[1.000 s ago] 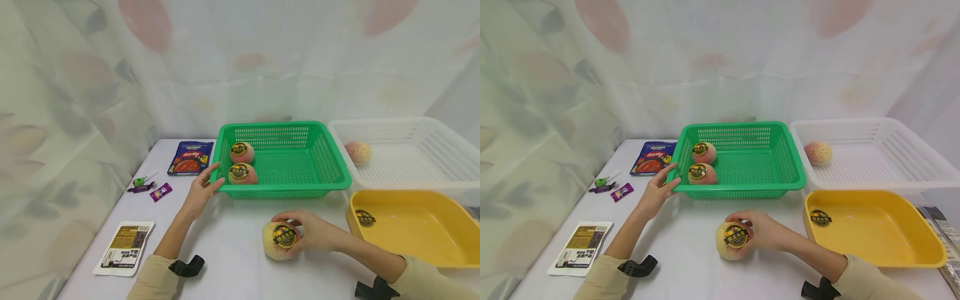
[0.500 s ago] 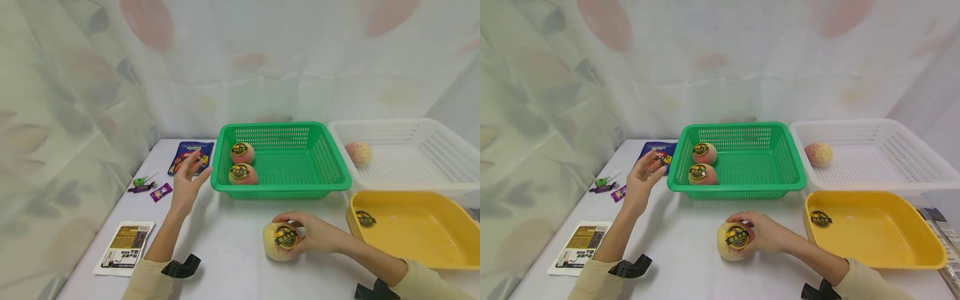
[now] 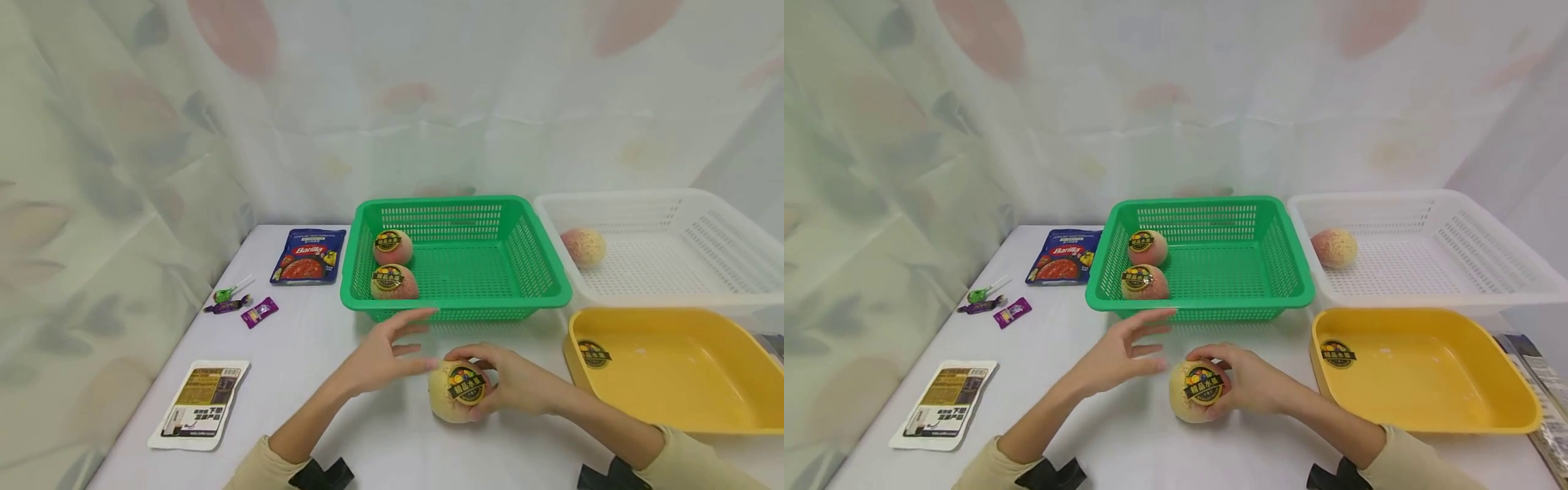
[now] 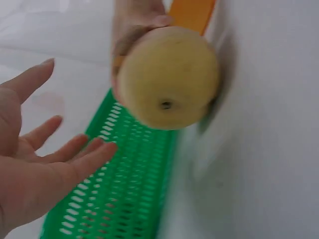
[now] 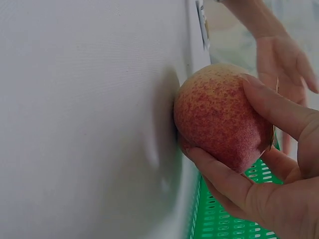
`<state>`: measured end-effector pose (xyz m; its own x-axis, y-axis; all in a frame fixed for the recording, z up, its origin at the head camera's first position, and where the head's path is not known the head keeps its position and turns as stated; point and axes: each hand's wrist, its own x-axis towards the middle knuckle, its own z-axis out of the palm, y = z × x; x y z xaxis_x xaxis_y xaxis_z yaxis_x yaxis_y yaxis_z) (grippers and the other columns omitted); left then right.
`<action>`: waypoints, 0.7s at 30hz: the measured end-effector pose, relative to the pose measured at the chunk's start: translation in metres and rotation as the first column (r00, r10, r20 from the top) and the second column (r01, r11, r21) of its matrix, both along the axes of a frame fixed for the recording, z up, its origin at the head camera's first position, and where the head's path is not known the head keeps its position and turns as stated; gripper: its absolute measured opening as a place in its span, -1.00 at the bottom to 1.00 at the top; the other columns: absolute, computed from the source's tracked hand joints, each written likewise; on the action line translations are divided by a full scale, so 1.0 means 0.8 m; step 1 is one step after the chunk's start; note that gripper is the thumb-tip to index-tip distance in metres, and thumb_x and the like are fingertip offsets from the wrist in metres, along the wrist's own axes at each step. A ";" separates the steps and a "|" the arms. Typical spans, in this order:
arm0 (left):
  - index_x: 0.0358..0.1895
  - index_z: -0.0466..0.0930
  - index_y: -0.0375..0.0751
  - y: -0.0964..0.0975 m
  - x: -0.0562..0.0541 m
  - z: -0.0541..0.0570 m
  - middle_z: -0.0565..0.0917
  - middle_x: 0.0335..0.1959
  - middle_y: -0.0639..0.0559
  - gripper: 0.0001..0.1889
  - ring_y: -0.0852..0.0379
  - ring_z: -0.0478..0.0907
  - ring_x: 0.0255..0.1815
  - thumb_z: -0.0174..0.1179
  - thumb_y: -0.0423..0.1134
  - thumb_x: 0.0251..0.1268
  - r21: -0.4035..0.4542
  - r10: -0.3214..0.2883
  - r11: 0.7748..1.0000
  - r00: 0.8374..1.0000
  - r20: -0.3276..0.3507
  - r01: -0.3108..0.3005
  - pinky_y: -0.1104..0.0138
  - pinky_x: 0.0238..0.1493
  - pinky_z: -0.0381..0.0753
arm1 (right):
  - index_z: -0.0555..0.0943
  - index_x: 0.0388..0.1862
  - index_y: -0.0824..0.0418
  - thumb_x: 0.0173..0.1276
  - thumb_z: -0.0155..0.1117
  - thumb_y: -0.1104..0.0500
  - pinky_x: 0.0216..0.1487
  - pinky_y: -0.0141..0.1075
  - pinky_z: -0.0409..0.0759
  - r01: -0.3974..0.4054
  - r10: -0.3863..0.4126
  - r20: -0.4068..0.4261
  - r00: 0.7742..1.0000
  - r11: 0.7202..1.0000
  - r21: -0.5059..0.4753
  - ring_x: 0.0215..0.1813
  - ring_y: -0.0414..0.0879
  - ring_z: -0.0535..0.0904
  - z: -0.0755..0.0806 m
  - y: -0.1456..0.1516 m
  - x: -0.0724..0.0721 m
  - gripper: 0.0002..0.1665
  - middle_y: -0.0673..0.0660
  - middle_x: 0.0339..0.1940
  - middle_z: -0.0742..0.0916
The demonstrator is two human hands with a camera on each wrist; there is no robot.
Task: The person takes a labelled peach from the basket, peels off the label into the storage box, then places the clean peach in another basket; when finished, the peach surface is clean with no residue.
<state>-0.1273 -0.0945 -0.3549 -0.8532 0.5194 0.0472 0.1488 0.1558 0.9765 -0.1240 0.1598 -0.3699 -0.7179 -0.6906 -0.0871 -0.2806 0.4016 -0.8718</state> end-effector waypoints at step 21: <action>0.32 0.37 -0.09 0.031 0.009 -0.047 0.49 0.10 0.16 -0.22 0.18 0.46 0.07 0.50 -0.31 -0.07 -0.163 -0.111 0.978 0.987 0.115 0.129 0.40 -0.04 0.56 | 0.39 0.31 0.10 0.06 0.53 -0.01 0.12 -0.11 0.52 0.104 -0.104 0.081 0.991 0.995 -0.006 0.28 0.19 0.35 0.001 0.013 0.002 -0.15 0.11 0.28 0.47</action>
<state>-0.1200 -0.0697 -0.3921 -0.7796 0.6113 -0.1364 0.0751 0.3074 0.9486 -0.1222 0.1705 -0.3693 -0.7768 -0.6137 -0.1411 -0.1664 0.4161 -0.8940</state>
